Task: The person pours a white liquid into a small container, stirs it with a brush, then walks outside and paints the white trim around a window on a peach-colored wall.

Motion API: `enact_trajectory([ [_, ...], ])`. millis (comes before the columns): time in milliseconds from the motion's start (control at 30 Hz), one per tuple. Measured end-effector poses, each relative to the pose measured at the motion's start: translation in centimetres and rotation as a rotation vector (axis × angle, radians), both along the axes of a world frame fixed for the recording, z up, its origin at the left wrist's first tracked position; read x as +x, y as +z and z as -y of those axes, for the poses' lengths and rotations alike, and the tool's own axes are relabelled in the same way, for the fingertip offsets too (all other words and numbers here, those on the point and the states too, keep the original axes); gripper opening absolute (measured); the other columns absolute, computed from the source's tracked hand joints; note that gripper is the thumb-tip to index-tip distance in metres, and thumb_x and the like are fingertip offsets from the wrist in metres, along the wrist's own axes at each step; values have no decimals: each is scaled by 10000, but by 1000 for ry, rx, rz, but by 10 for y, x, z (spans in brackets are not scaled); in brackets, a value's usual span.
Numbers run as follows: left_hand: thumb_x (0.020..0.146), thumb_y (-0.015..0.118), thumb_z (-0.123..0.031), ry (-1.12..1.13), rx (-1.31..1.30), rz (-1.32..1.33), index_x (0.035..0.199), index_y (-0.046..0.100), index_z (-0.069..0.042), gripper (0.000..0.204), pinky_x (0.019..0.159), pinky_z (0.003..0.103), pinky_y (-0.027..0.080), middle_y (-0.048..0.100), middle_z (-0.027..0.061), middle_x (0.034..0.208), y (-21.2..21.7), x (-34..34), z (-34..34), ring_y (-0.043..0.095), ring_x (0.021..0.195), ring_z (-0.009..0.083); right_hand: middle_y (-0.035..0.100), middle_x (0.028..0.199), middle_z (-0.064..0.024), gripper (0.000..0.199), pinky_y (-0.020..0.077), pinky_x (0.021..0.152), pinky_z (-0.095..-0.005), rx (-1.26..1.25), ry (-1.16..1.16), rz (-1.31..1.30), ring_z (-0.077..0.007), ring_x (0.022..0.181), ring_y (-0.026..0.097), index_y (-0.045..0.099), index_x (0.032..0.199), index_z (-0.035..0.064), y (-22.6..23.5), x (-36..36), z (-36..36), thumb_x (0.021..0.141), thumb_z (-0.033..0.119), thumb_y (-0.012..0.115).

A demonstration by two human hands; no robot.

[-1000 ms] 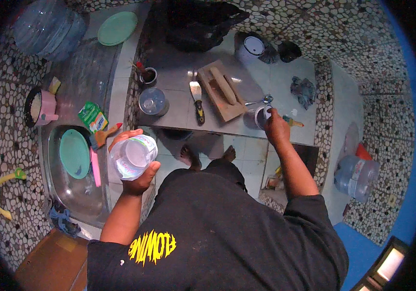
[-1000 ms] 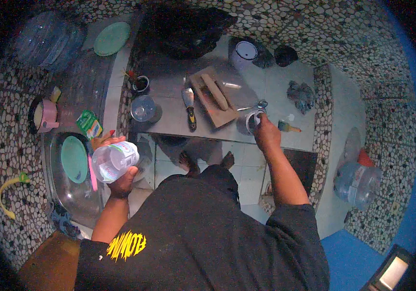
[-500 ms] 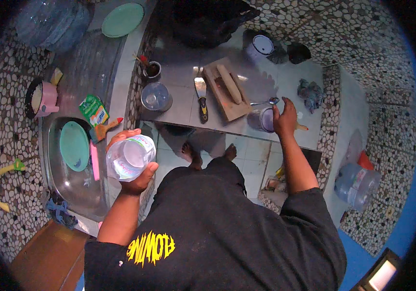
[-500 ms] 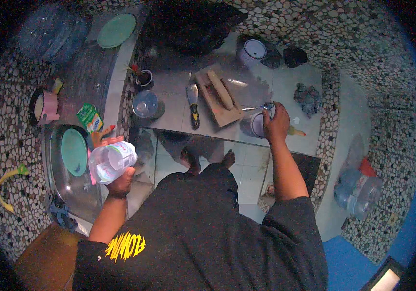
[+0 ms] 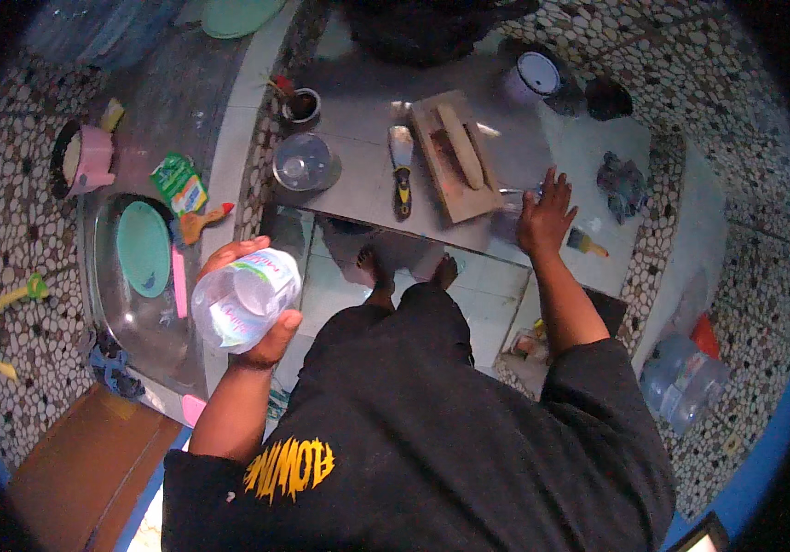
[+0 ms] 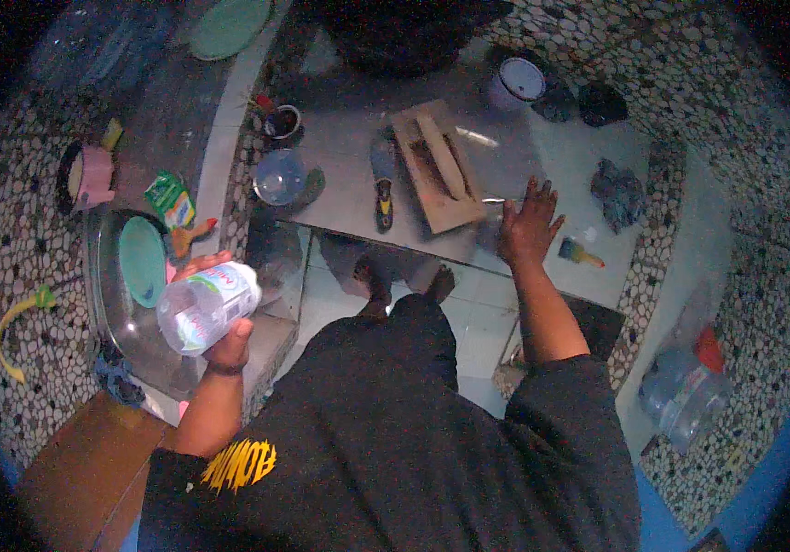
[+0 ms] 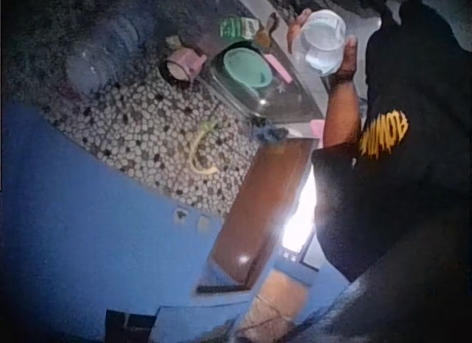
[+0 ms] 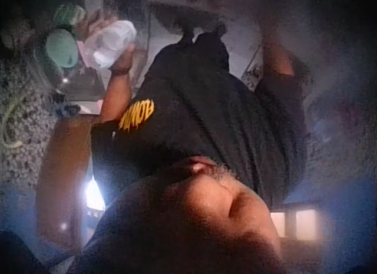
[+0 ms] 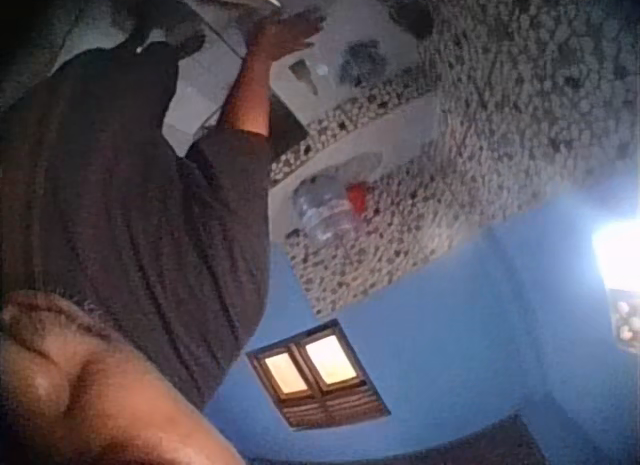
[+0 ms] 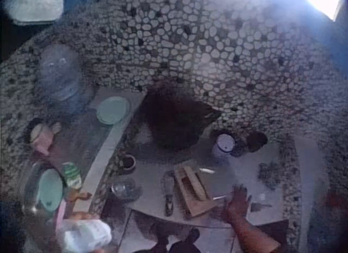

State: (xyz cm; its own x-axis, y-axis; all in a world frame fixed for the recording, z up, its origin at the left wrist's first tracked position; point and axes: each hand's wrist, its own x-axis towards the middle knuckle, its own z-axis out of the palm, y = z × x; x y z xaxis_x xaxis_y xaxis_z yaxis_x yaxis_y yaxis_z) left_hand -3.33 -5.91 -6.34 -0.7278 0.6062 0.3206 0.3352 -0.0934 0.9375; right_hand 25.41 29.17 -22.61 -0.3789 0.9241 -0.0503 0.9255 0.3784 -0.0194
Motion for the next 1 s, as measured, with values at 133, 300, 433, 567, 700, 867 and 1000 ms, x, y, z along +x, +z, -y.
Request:
enact_trajectory([
  [133,730,880,-406,-36,78,-52,1388,345,-55,919,1033,475,451,519,190,1260,9,-5,-10,552,1192,336,173,1673,-137,732,117,1186,-662,-84,-17,15,-336,1549,127,165,1617,153,1,4,-4,1027,508,413],
  [300,727,877,-305,7,108,-98,1363,352,-68,858,1025,475,441,527,196,1248,3,-5,2,545,1181,341,195,1664,-162,823,104,1187,-649,-61,-55,-337,-354,1546,133,180,1604,76,-13,24,-29,999,569,441],
  [433,721,875,-258,70,114,-66,1355,361,-66,839,1017,473,440,528,196,1245,-2,1,18,539,1179,337,330,1593,-189,935,199,1173,-593,125,239,-520,-384,1481,272,287,1545,22,18,-36,-7,870,547,665],
  [567,744,881,-385,115,80,-58,1407,352,-102,894,1060,496,429,490,164,1288,1,6,31,515,1233,329,419,1488,-229,766,327,1132,-517,-37,673,-595,-406,1360,413,504,1407,77,40,-147,57,760,329,827],
  [700,735,888,-274,170,101,-84,1357,368,-63,838,1015,474,447,517,195,1253,4,9,42,533,1190,334,605,1266,-162,467,474,988,-468,-307,872,-720,-363,1161,577,670,1194,96,43,-244,110,761,191,815],
  [867,740,888,-277,228,123,-81,1353,368,-52,835,1024,463,443,514,191,1257,2,15,56,540,1184,326,692,1093,-112,282,484,934,-492,-299,970,-523,-342,1074,619,711,1095,125,31,-303,126,824,201,731],
  [1000,740,889,-276,280,105,-53,1346,371,-45,829,1026,457,445,518,189,1253,-4,21,69,547,1172,323,695,1075,-110,236,481,906,-476,-227,1019,-441,-335,1053,634,714,1069,133,22,-311,125,851,222,701],
])
